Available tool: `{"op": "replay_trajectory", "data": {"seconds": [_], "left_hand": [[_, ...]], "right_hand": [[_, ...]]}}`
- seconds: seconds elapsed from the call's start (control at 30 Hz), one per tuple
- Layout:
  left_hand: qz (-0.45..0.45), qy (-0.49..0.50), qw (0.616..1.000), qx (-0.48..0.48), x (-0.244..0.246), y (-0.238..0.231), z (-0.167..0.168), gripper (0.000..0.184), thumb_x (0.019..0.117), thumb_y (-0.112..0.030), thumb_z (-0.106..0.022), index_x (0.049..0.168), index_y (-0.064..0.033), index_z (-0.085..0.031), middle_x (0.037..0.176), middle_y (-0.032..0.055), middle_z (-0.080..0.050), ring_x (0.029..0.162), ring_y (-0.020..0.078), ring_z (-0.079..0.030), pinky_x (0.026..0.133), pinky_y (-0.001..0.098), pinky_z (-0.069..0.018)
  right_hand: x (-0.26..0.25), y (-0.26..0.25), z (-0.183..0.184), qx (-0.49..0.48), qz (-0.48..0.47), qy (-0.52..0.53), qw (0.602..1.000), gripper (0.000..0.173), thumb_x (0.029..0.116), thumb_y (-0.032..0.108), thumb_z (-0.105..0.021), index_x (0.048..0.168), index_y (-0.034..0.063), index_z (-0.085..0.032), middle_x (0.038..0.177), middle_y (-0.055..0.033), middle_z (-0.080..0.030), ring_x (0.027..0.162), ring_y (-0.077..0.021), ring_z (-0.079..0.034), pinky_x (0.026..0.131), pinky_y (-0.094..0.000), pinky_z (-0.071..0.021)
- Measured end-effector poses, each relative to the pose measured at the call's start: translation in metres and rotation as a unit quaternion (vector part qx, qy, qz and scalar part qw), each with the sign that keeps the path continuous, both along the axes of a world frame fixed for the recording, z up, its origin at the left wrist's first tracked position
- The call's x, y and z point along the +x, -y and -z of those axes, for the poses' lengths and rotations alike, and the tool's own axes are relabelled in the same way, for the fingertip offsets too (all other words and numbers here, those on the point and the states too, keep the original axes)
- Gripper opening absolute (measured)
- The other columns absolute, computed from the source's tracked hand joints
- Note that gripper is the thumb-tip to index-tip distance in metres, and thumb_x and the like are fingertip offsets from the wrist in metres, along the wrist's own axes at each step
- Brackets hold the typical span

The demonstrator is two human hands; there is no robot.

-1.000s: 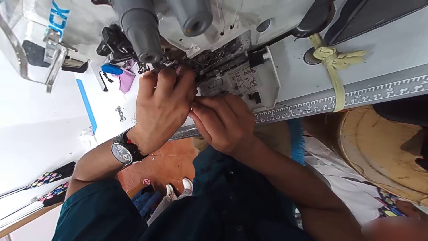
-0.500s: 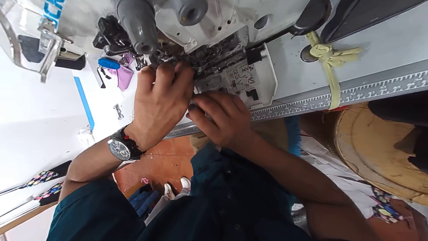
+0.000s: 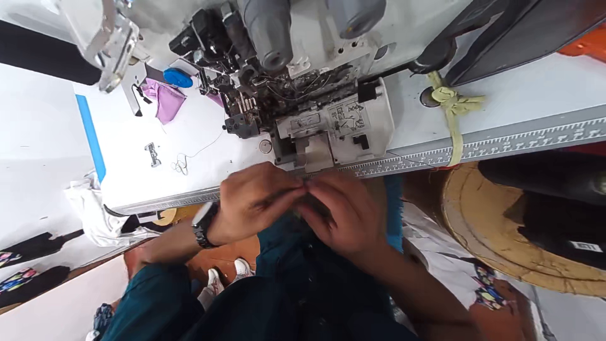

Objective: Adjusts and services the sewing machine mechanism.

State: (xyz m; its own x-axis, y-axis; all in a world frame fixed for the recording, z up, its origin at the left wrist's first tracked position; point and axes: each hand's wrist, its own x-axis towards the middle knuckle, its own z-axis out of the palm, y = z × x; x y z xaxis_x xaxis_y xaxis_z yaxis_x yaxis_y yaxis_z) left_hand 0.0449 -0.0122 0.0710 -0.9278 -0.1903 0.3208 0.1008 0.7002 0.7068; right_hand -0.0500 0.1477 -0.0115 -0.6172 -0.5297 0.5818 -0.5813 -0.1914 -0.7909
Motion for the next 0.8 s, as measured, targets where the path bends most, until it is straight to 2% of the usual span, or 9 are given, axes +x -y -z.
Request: {"op": "replay_trajectory", "data": {"seconds": [0.07,0.1,0.2,0.3,0.37,0.6,0.8], "left_hand": [[-0.045,0.014,0.977,0.209,0.002,-0.010,0.016,0.007,0.0959,-0.008,-0.071,0.103,-0.0060,-0.070,0.097,-0.0007,-0.075,0.088,0.0029,-0.070,0.079,0.0221,-0.0601],[-0.062,0.018,0.958,0.279,0.002,-0.014,0.021,0.006,0.0958,-0.009,-0.071,0.102,-0.0095,-0.071,0.096,-0.0040,-0.075,0.085,0.0020,-0.070,0.076,0.0222,-0.0607],[-0.093,0.029,0.912,0.399,-0.002,-0.020,0.025,0.005,0.0957,-0.007,-0.070,0.097,-0.0112,-0.072,0.089,-0.0046,-0.075,0.074,0.0026,-0.068,0.065,0.0222,-0.0590],[-0.113,0.019,0.905,0.410,-0.007,-0.025,0.023,0.005,0.0951,-0.003,-0.068,0.094,-0.0077,-0.071,0.084,-0.0032,-0.074,0.069,0.0026,-0.068,0.062,0.0215,-0.0585],[-0.116,0.021,0.910,0.397,-0.009,-0.026,0.022,0.005,0.0950,-0.002,-0.068,0.093,-0.0073,-0.069,0.082,-0.0037,-0.073,0.068,0.0022,-0.067,0.061,0.0209,-0.0579],[-0.120,0.042,0.913,0.387,-0.011,-0.026,0.020,0.007,0.0948,-0.002,-0.068,0.091,-0.0074,-0.067,0.079,-0.0048,-0.071,0.066,0.0011,-0.065,0.059,0.0191,-0.0554],[-0.123,0.057,0.927,0.349,-0.013,-0.022,0.020,0.007,0.0960,-0.006,-0.068,0.089,-0.0084,-0.066,0.076,-0.0071,-0.069,0.064,-0.0012,-0.062,0.057,0.0170,-0.0523]], "right_hand": [[0.007,-0.001,0.003,0.023,0.014,0.003,1.000,0.021,0.0995,0.021,-0.069,0.112,0.0037,-0.067,0.099,-0.0137,-0.071,0.094,-0.0206,-0.070,0.086,-0.0312,-0.0577],[0.010,-0.002,0.006,0.023,0.033,-0.005,0.999,0.018,0.0987,0.017,-0.070,0.111,0.0039,-0.068,0.096,-0.0134,-0.069,0.091,-0.0207,-0.068,0.083,-0.0305,-0.0573],[0.008,-0.005,0.008,0.059,0.077,-0.049,0.994,0.021,0.0956,0.016,-0.072,0.115,0.0091,-0.068,0.100,-0.0115,-0.063,0.094,-0.0212,-0.062,0.086,-0.0305,-0.0528],[0.004,-0.007,0.004,0.055,0.082,-0.090,0.991,0.019,0.0957,0.012,-0.072,0.112,0.0024,-0.070,0.091,-0.0144,-0.070,0.083,-0.0231,-0.067,0.077,-0.0314,-0.0564],[0.006,-0.006,0.003,0.047,0.089,-0.093,0.991,0.017,0.0953,0.011,-0.072,0.107,-0.0006,-0.071,0.088,-0.0144,-0.071,0.080,-0.0217,-0.069,0.075,-0.0297,-0.0575],[0.010,-0.005,0.004,0.041,0.105,-0.085,0.990,0.017,0.0951,0.014,-0.073,0.104,-0.0004,-0.071,0.088,-0.0134,-0.073,0.079,-0.0204,-0.070,0.073,-0.0287,-0.0573],[0.004,-0.008,0.002,0.050,0.095,-0.118,0.987,0.019,0.0968,0.019,-0.073,0.105,0.0015,-0.074,0.088,-0.0122,-0.073,0.078,-0.0215,-0.067,0.071,-0.0315,-0.0531]]}}
